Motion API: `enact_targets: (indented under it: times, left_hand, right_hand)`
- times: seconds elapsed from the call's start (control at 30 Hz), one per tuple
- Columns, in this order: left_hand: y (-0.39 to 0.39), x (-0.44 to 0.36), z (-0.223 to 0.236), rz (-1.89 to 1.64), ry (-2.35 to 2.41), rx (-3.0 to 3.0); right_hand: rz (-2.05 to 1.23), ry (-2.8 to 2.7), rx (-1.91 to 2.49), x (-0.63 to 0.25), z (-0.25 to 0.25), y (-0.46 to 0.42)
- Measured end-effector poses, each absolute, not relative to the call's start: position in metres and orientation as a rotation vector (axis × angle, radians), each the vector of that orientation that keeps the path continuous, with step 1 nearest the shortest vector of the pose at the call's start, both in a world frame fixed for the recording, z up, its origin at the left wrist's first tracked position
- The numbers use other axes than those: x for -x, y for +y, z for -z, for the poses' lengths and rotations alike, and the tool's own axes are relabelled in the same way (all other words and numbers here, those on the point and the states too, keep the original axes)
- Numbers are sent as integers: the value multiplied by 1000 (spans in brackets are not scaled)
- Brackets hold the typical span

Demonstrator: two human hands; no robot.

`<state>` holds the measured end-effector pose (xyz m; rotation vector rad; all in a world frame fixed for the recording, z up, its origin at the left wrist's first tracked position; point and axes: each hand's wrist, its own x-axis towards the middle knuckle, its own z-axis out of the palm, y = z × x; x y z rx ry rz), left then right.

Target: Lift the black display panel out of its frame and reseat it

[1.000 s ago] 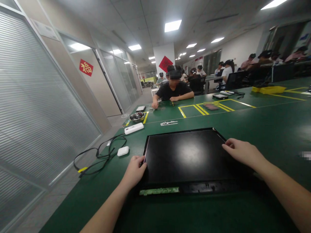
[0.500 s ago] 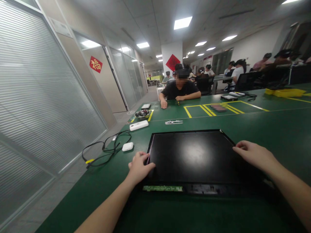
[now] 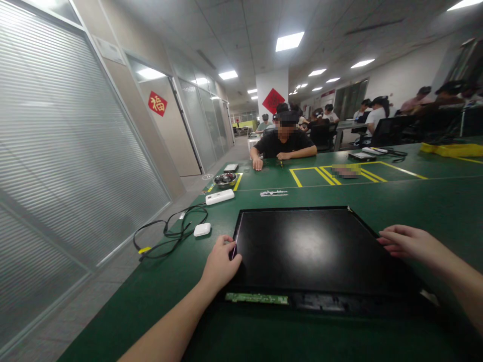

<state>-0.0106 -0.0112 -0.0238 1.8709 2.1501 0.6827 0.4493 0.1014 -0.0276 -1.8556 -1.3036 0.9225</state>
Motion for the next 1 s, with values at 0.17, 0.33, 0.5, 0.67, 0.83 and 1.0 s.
enact_targets:
  times: [0.17,0.33,0.5,0.67,0.83,1.0]
  left_hand:
    - [-11,10,25,-759,2132,-1862]
    - [-7,13,29,-894,2074,-1789]
    - [-4,19,34,-1028,2028,-1660]
    - [-3,26,38,-1120,1957,-1568]
    - [-3,31,38,-1163,1889,-1503]
    - [-6,30,36,-1132,1874,-1514]
  right_hand:
    - [-1081,-1113,1815,-440,12,94]
    - [-1119,-994,1771,-444,7,93]
    - [-1157,-943,1777,-446,3,92]
    - [-1179,-887,1776,-445,3,91]
    - [-1187,-903,1746,-455,12,95]
    - [-1132,-906,1735,-457,10,95]
